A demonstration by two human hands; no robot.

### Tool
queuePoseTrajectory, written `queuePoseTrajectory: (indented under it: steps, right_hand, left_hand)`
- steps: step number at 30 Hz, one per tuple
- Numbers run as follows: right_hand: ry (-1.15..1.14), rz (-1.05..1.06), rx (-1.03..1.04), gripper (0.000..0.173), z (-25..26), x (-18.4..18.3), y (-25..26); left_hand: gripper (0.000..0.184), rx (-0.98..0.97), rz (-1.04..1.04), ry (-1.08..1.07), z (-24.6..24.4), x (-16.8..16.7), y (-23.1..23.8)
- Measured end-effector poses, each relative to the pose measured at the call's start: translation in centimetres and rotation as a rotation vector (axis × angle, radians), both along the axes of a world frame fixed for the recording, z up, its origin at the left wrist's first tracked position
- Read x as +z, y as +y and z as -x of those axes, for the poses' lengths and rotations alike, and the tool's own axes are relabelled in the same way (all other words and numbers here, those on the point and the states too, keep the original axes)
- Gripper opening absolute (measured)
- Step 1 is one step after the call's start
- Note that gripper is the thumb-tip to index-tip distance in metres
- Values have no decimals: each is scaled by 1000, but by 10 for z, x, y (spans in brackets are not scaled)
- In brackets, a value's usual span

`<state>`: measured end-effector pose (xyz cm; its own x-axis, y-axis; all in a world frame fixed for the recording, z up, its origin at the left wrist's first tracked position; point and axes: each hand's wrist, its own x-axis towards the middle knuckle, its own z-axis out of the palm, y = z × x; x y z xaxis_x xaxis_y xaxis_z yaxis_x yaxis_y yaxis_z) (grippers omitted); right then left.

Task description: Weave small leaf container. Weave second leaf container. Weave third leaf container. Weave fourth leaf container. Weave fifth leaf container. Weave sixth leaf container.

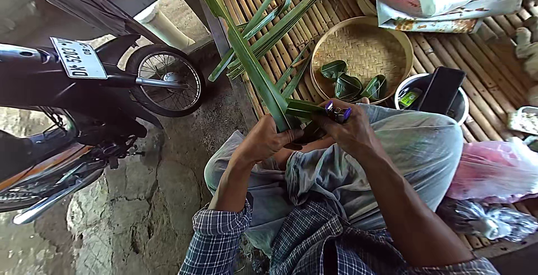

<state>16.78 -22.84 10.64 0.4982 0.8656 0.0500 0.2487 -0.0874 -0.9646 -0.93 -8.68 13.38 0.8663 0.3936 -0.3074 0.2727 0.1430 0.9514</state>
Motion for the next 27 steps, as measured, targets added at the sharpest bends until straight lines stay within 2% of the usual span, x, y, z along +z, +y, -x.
queuePoseTrajectory:
  steps: [7,12,16,21,27]
  right_hand:
    - [32,-32,66,9,-5,4,0]
    - [90,-7,81,6,-4,17,-1]
    - [73,-54,114,7,-9,2,1]
    - [65,-24,127,9,-9,6,-1]
    - [96,-83,172,11,-11,8,-3]
  left_hand:
    - [21,-8,-93,-40,3,-2,2]
    - [22,-46,-302,-31,5,-5,6]
    - [23,-47,-294,-57,7,-3,7]
    - [21,-31,-273,-82,7,-4,6]
    - [16,-86,-195,-167,8,-5,6]
